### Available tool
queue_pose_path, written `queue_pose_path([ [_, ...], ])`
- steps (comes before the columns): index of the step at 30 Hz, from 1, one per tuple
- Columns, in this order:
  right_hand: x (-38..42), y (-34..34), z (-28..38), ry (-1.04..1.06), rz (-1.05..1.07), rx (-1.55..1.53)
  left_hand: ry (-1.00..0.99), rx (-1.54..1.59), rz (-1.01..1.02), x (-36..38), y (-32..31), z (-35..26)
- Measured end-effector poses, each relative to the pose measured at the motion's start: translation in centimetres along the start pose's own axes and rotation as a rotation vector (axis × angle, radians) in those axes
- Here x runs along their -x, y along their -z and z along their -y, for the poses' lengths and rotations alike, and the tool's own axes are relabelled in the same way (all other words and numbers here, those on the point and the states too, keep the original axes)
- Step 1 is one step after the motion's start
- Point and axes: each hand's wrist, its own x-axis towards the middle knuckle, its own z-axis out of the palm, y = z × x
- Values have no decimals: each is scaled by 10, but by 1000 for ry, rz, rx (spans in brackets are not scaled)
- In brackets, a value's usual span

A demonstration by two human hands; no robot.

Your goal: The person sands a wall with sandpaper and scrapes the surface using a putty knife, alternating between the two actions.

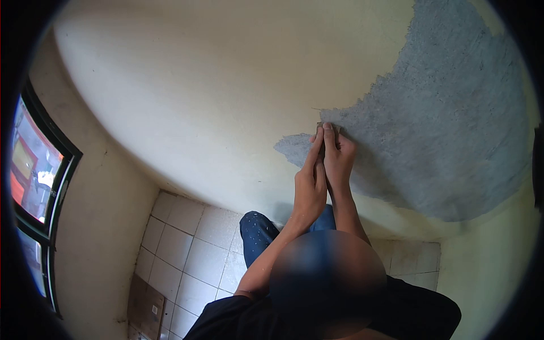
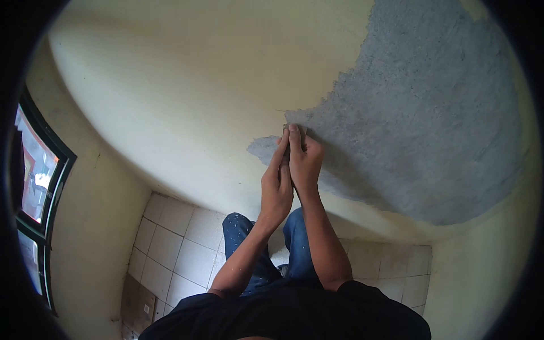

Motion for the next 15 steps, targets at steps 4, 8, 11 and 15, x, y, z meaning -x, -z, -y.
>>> queue_pose_path([
  [4, 16, 27, -32, 17, 56, 35, 65, 17, 59, 22, 8, 13],
  [8, 41, 104, -33, -84, 5, -15, 216, -40, -7, 60, 55, 49],
  [11, 56, 211, -53, -143, -377, 139, 454, 388, -555, 75, 127, 67],
  [15, 94, 312, -43, -17, -758, 324, 246, 1019, -1128, 120, 246, 137],
])
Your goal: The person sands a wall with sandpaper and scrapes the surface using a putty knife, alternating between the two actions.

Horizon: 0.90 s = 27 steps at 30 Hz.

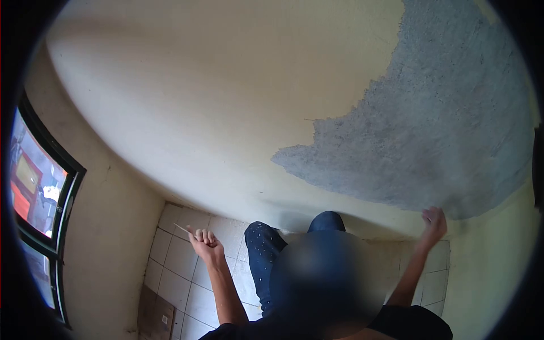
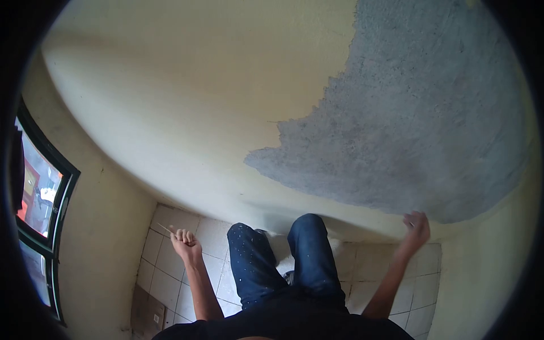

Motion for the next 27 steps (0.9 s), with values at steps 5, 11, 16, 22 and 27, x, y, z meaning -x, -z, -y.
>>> queue_pose_path([
  [5, 26, -13, 8, 39, 154, -3, 113, -716, 349, 97, -98, 39],
  [11, 121, -128, 56, -63, 897, -237, 453, -922, 859, 162, -138, 124],
  [16, 134, -186, 95, -186, 1065, -330, 455, -870, 1013, 167, -151, 149],
  [22, 133, -228, 95, -218, 1094, -273, 418, -871, 1012, 160, -163, 144],
  [27, 138, -240, 108, -270, 1116, -308, 37, -968, 1027, 166, -160, 154],
])
